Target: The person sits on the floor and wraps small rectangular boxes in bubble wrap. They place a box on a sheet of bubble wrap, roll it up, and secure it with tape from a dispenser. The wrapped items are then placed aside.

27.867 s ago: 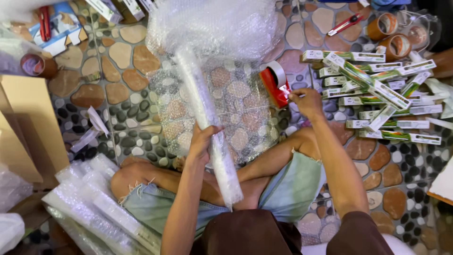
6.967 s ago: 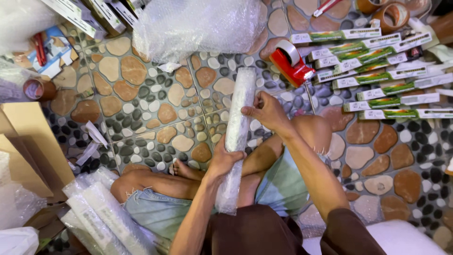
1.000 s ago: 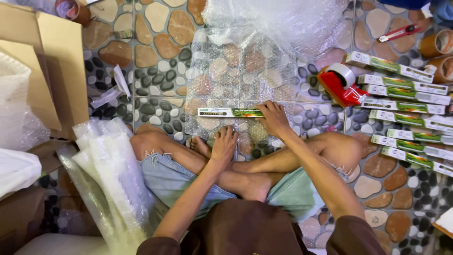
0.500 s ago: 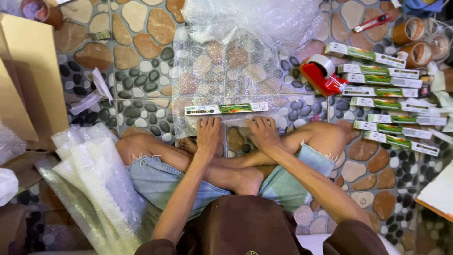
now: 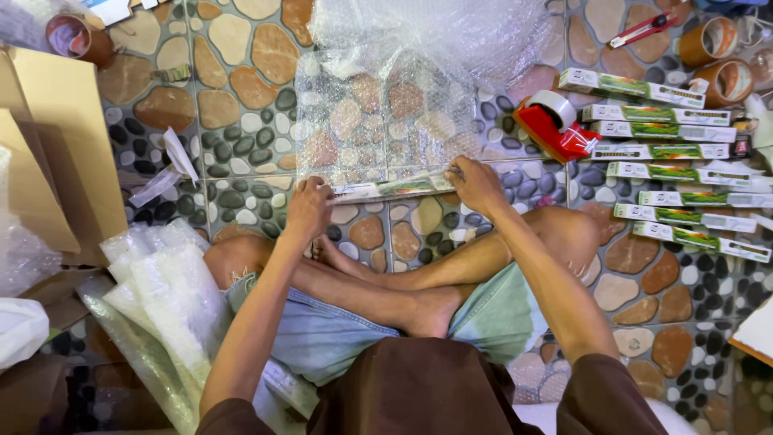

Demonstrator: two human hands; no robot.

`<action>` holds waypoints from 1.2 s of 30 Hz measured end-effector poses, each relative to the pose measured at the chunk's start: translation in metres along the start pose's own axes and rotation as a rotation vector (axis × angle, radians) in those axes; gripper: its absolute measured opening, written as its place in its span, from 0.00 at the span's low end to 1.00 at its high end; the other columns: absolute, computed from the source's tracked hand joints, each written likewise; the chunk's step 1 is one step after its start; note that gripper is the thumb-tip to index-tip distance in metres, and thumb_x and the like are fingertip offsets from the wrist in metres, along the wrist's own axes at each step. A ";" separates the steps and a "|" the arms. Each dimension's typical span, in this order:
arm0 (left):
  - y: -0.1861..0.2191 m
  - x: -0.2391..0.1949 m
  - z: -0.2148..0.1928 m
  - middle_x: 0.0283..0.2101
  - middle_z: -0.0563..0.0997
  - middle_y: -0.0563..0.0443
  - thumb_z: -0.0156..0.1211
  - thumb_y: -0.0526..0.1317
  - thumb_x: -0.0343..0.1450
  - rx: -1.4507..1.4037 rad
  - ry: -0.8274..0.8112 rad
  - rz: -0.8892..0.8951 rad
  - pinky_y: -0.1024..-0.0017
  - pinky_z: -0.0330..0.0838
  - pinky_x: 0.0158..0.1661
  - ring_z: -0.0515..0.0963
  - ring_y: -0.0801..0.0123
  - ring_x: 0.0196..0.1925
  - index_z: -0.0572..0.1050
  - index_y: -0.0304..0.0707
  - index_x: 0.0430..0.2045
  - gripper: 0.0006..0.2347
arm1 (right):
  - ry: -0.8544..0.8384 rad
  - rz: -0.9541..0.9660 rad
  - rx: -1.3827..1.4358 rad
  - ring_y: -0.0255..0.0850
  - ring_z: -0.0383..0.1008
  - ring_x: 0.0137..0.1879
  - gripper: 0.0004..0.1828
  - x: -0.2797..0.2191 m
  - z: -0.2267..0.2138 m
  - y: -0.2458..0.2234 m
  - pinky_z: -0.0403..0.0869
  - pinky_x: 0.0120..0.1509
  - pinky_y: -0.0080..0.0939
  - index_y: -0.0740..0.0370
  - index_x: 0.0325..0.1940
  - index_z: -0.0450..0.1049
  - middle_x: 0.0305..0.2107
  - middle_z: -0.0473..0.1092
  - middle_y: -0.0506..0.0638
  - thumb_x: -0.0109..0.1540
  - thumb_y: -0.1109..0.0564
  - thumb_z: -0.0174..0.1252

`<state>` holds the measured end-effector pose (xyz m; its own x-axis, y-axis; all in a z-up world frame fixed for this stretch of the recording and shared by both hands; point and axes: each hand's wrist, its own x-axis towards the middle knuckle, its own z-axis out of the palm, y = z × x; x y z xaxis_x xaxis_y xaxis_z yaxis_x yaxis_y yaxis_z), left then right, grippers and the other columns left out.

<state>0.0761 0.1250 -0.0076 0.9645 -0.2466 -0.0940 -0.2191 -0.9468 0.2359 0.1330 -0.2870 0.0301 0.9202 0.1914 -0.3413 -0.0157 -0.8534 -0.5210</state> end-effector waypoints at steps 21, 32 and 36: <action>0.065 0.005 -0.025 0.51 0.76 0.42 0.73 0.43 0.68 -0.112 0.526 -0.081 0.51 0.68 0.58 0.75 0.49 0.57 0.75 0.39 0.54 0.21 | 0.019 -0.005 0.219 0.68 0.75 0.59 0.16 -0.011 -0.003 -0.010 0.71 0.64 0.66 0.56 0.54 0.79 0.47 0.79 0.65 0.68 0.46 0.61; 0.088 0.018 0.055 0.45 0.75 0.45 0.74 0.46 0.64 -0.115 0.248 0.266 0.58 0.64 0.59 0.75 0.53 0.52 0.73 0.37 0.53 0.26 | 0.362 -0.537 -0.294 0.52 0.69 0.62 0.31 -0.027 0.061 -0.004 0.66 0.64 0.58 0.50 0.59 0.75 0.52 0.69 0.51 0.56 0.39 0.71; 0.092 0.016 0.059 0.45 0.76 0.46 0.70 0.57 0.66 -0.085 0.282 0.235 0.57 0.64 0.56 0.76 0.55 0.52 0.73 0.38 0.52 0.27 | 0.240 -0.446 -0.216 0.54 0.69 0.57 0.31 -0.021 0.071 0.011 0.70 0.61 0.57 0.54 0.61 0.71 0.47 0.68 0.53 0.58 0.41 0.70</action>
<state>0.0630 0.0217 -0.0443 0.8947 -0.3771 0.2395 -0.4376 -0.8477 0.2998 0.0854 -0.2662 -0.0242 0.8829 0.4633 0.0771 0.4539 -0.7995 -0.3934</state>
